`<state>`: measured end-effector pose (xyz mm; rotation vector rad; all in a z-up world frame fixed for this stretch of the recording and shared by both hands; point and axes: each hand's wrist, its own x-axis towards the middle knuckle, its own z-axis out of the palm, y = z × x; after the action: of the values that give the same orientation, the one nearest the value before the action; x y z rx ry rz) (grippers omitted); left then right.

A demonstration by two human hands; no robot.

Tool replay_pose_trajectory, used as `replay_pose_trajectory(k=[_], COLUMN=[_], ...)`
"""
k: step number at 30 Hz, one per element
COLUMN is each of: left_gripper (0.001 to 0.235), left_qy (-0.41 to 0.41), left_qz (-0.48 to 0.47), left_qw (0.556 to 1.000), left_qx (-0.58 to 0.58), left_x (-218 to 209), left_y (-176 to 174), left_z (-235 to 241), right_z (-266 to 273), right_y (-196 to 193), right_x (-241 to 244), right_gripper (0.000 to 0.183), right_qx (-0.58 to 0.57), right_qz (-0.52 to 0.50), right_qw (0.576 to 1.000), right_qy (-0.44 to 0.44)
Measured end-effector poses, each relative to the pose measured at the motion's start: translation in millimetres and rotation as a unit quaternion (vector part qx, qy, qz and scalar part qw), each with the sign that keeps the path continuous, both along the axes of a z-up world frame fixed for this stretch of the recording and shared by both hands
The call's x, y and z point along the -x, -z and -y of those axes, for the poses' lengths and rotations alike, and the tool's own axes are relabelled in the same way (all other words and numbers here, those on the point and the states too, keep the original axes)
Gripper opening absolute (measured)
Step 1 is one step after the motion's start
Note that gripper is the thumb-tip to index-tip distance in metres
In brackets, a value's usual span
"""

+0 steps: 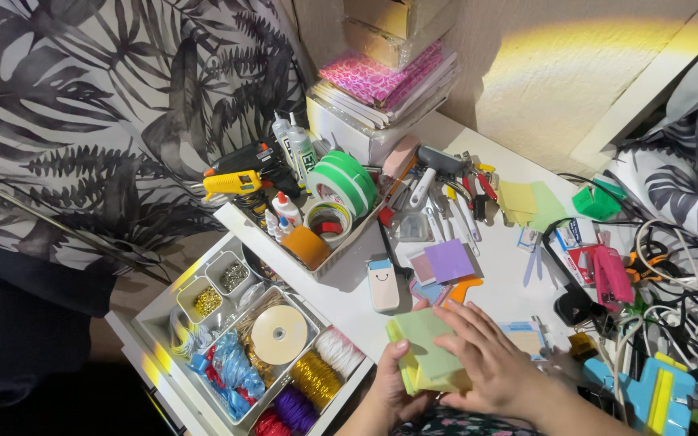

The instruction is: The person organizes small craft supplies on a cluttered desk. They sort and stack small green and yellow paper squares, then place them into a clear plastic case. They also handle a small pink stapler and a cardboard palette, moving them into an open drawer.

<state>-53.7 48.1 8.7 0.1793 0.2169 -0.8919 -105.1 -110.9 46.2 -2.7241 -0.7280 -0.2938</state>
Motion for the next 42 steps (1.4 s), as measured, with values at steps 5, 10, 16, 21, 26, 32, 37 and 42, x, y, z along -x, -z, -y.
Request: replay_pose_trajectory(k=[5,10,16,21,26,32,37,42], left_gripper=[0.076,0.067,0.055,0.062,0.070,0.067,0.080,0.088], left_qy=[0.033,0.006,-0.001,0.025,-0.016,-0.033,0.015,0.087], left_qz=[-0.019,-0.061,-0.050,-0.039,-0.094,-0.040,0.100,0.126], left_qw=[0.999,0.997,0.993,0.991,0.995,0.997,0.992,0.987], left_qx=[0.033,0.043,0.110,0.129,0.034,0.049,0.071,0.037], left_x=[0.4,-1.7,-6.0,-4.8,-5.5,-3.1,7.9,13.2], left_y=[-0.6,5.0,5.5,1.1,17.6,20.6,52.3,21.5], left_z=[-2.3,-0.3,-2.7,-4.4,-7.0,-3.2,1.1,-3.8], right_z=[-4.3,-6.1,-11.8,-1.6,-8.2,-10.4,-13.2,-11.5], right_y=[-13.1,-15.8,-34.7,-9.1,-21.1,-25.0,-9.7,-10.1], right_x=[-1.7,4.4,9.5,12.9,2.9,5.4,2.1,-1.5], right_gripper=[0.048,0.032,0.014,0.023,0.022,0.062,0.128,0.120], right_qx=[-0.095,-0.065,-0.066,-0.090,-0.094,-0.152,0.022,-0.042], right_qz=[-0.013,0.152,0.137,0.174,0.107,0.012,-0.052,-0.090], right_qw=[0.990,0.983,0.987,0.978,0.990,0.988,0.998,0.995], right_qy=[-0.108,-0.073,-0.053,-0.076,0.001,0.002,-0.010,-0.020])
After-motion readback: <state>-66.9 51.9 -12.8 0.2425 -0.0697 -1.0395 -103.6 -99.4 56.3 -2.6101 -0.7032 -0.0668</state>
